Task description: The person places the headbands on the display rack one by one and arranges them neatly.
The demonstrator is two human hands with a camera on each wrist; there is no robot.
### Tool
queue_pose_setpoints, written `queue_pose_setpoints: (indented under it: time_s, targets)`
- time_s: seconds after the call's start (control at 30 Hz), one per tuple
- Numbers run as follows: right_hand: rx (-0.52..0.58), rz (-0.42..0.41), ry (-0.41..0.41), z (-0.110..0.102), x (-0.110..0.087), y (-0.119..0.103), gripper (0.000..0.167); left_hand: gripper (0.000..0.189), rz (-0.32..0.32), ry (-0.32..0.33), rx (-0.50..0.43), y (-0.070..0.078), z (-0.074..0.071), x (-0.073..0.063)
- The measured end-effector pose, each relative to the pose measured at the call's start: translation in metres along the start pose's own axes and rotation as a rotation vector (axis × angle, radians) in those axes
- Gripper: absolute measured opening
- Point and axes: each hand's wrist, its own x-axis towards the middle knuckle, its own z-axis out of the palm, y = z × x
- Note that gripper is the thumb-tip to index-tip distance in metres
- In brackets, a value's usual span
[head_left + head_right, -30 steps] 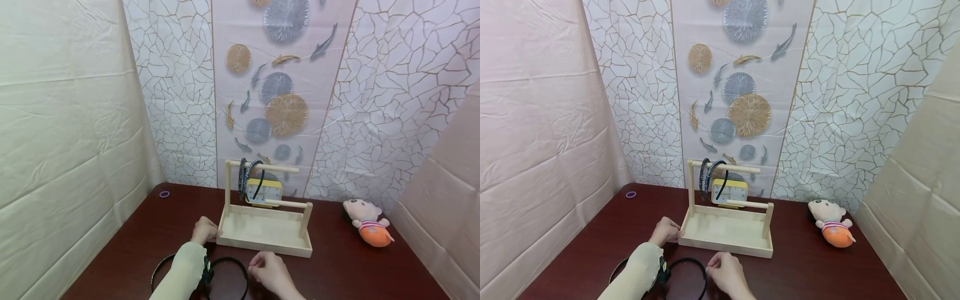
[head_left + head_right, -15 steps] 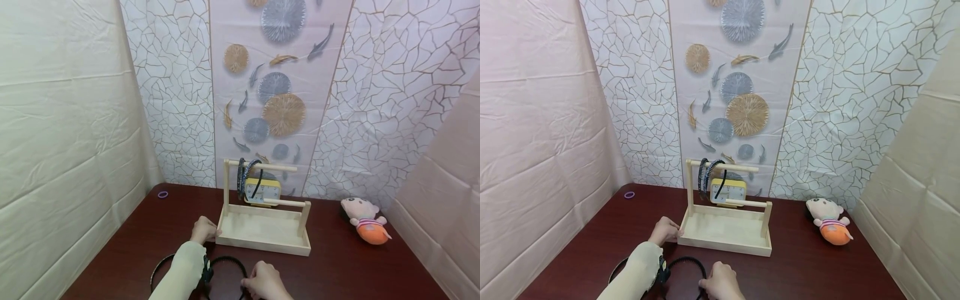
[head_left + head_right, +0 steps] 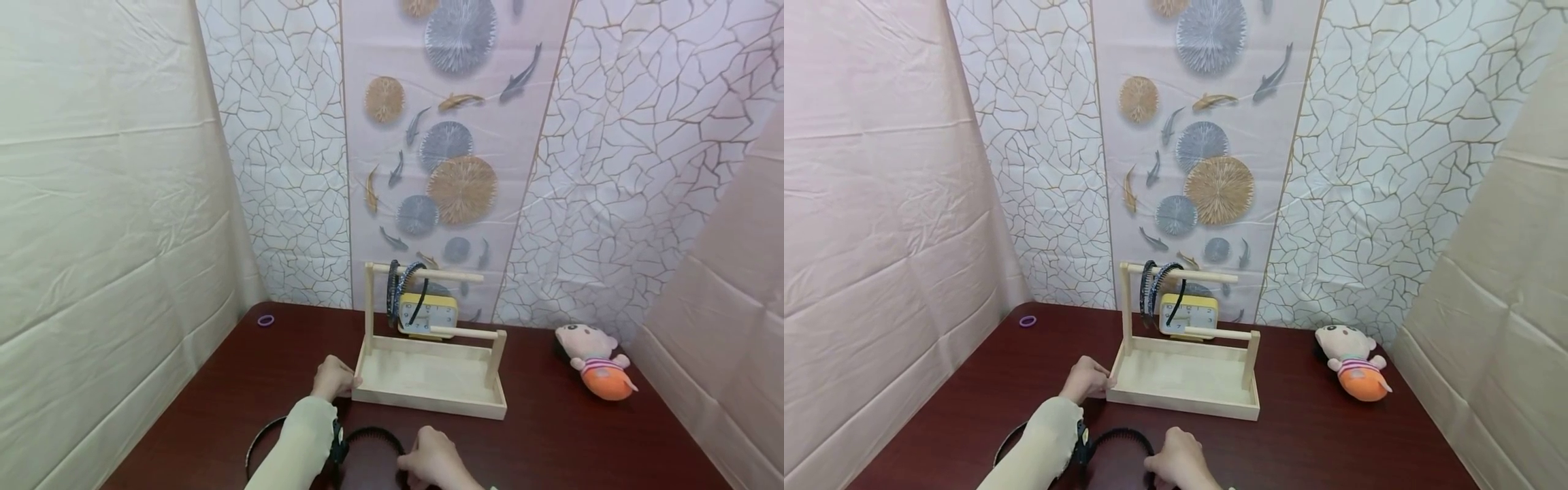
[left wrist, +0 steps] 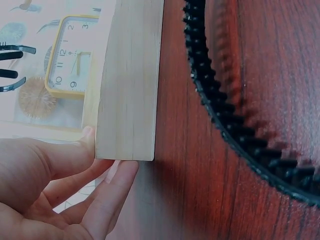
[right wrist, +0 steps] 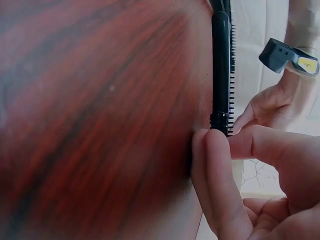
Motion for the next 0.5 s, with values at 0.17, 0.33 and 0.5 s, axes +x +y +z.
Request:
queue_pose_setpoints:
  time_s: [0.17,0.33,0.5]
  targets:
    - [0.115,0.007,-0.068,-0.005,-0.003,0.002,0.018,0.014,-0.004,0.000,-0.004,-0.002,0.001,0.000]
    - [0.235,0.037,-0.126,-0.010,-0.004,0.003,0.010,0.014,-0.006,-0.007,-0.016,-0.002,0.001,-0.001]
    - [0.389,0.053,-0.214,-0.012,-0.004,0.008,0.009,0.015,-0.008,-0.008,-0.035,0.000,0.000,0.000]
